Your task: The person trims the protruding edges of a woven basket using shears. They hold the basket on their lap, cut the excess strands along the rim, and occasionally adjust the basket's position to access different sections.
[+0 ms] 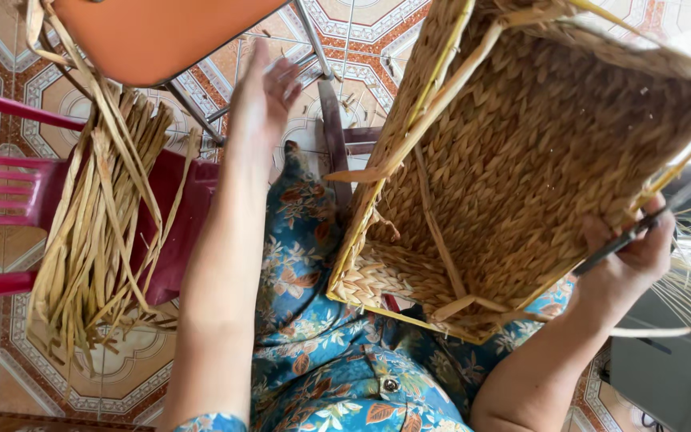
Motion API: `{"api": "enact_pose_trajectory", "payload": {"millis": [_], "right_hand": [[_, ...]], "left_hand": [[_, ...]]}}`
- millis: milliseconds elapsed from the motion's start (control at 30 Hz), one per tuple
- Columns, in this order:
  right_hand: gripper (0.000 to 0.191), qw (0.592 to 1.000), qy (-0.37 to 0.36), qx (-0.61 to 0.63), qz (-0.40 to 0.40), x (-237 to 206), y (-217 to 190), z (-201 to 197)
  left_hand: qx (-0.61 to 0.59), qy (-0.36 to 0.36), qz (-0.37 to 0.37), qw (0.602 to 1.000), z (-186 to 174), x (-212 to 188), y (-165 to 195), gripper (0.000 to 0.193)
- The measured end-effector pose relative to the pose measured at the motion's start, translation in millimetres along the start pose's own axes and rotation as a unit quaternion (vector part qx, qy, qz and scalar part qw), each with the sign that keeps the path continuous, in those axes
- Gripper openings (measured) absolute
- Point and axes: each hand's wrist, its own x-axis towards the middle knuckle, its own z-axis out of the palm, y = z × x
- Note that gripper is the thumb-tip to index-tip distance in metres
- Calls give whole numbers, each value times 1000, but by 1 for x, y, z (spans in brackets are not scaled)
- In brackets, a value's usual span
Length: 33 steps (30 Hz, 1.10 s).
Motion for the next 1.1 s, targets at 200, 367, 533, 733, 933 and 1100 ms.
{"api": "enact_pose_trajectory", "payload": {"millis": [200,367,533,733,933,1100], "right_hand": [[51,999,6,-33,-6,-28,-12,16],[52,999,8,-48,1,-43,-11,14],[60,999,48,-15,2,-61,-7,-6],[51,996,83,-21,-22,-69,-4,-31],[53,996,86,-11,-17,-71,-8,-27],[53,994,96,-25,-39,-63,-16,-19]], "left_hand": [[-119,120,80,982,52,73,25,105],[-221,74,211,949,50,91,25,99],[-207,60,198,956,34,81,18,81],[-197,9,156,968,55,84,0,76],[-157,-27,112,981,84,84,-35,77],[-112,-38,59,991,113,70,-71,82]]}}
